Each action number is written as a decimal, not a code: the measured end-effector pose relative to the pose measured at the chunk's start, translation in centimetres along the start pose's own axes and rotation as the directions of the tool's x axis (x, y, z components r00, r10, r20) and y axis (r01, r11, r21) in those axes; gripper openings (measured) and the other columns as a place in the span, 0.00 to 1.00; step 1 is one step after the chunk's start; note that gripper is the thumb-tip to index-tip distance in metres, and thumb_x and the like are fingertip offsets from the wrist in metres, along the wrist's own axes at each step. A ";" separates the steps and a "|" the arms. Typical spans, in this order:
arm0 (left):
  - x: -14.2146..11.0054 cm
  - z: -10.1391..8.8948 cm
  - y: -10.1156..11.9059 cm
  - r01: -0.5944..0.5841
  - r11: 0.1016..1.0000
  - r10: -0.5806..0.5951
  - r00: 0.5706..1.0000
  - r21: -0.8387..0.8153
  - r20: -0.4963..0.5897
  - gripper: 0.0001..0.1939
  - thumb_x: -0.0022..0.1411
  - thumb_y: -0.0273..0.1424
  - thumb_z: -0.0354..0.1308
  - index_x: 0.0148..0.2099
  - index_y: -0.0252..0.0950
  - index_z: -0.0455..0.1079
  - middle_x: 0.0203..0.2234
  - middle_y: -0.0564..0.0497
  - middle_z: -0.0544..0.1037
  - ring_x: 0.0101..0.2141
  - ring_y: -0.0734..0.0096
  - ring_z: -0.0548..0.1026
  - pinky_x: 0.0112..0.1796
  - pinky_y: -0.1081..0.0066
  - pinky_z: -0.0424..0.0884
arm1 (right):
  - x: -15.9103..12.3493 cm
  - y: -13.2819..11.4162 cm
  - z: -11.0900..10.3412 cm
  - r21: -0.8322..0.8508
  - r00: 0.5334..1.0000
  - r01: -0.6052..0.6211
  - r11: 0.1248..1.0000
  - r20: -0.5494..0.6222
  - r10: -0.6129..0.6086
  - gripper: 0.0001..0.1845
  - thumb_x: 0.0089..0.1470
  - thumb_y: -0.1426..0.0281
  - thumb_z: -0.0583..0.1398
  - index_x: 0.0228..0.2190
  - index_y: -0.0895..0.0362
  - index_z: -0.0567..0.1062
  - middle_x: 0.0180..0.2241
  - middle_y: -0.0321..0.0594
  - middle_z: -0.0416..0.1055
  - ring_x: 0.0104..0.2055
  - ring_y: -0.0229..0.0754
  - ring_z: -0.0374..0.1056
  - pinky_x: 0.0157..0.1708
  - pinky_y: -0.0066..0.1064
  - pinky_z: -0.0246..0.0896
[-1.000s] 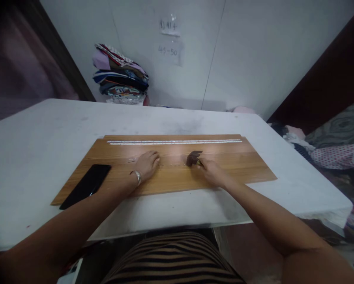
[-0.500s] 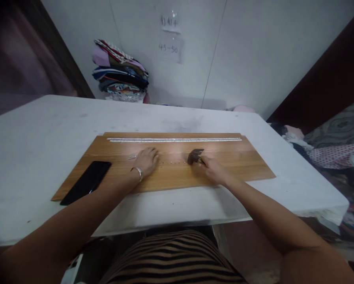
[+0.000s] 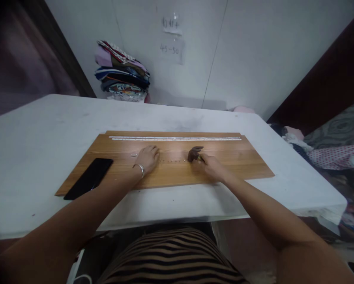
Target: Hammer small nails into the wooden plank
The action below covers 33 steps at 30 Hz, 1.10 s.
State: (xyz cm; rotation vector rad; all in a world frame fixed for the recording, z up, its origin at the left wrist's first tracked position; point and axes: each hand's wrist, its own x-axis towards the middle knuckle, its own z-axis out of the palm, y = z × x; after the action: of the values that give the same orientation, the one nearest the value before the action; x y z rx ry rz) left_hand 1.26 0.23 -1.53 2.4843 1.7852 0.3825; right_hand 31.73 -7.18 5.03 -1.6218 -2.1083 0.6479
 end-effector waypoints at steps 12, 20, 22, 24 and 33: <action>0.0 0.2 -0.1 0.011 1.000 -0.011 1.000 -0.006 0.003 0.18 0.71 0.31 0.45 0.53 0.36 0.74 0.57 0.39 0.75 0.58 0.54 0.71 0.58 0.54 0.65 | 0.3 -0.6 -0.4 -0.042 1.000 -0.028 0.999 0.000 0.028 0.09 0.58 0.64 0.55 0.32 0.55 0.73 0.30 0.42 0.73 0.34 0.45 0.67 0.36 0.34 0.60; 0.0 0.1 0.1 0.015 1.000 -0.016 1.000 -0.017 -0.010 0.18 0.71 0.31 0.45 0.52 0.38 0.74 0.56 0.39 0.76 0.57 0.53 0.71 0.58 0.54 0.65 | 0.5 -0.5 -0.2 -0.052 1.000 -0.031 0.998 0.001 0.031 0.09 0.58 0.65 0.55 0.29 0.55 0.70 0.28 0.40 0.72 0.32 0.43 0.66 0.34 0.32 0.59; 0.0 0.0 0.1 0.016 0.999 -0.016 1.000 -0.033 -0.011 0.17 0.70 0.30 0.46 0.52 0.38 0.75 0.55 0.39 0.76 0.58 0.53 0.71 0.58 0.53 0.64 | 0.5 -0.4 -0.1 -0.051 0.999 -0.032 0.998 0.017 0.033 0.08 0.59 0.66 0.55 0.29 0.55 0.71 0.28 0.40 0.72 0.31 0.43 0.66 0.34 0.32 0.59; 0.0 -0.1 0.2 0.017 0.999 -0.017 1.000 -0.033 -0.007 0.17 0.70 0.30 0.46 0.52 0.38 0.74 0.56 0.39 0.76 0.58 0.53 0.71 0.58 0.53 0.64 | 0.5 -0.3 0.0 -0.049 0.999 -0.035 0.998 0.024 0.037 0.08 0.59 0.66 0.55 0.29 0.55 0.71 0.28 0.40 0.72 0.31 0.43 0.66 0.33 0.32 0.59; 0.0 -0.2 0.3 0.024 1.000 -0.024 1.000 -0.015 0.005 0.18 0.70 0.30 0.46 0.53 0.37 0.74 0.56 0.40 0.76 0.58 0.54 0.70 0.59 0.54 0.64 | 0.5 -0.8 -0.6 -0.065 0.996 -0.081 0.995 0.032 0.084 0.08 0.59 0.66 0.54 0.30 0.55 0.70 0.27 0.40 0.71 0.32 0.44 0.67 0.34 0.33 0.59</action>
State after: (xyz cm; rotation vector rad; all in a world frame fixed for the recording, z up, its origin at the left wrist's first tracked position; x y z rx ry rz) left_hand 1.47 0.09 -1.27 2.4488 1.8021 0.3875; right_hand 31.36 -6.74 6.02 -1.7522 -2.1156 0.6458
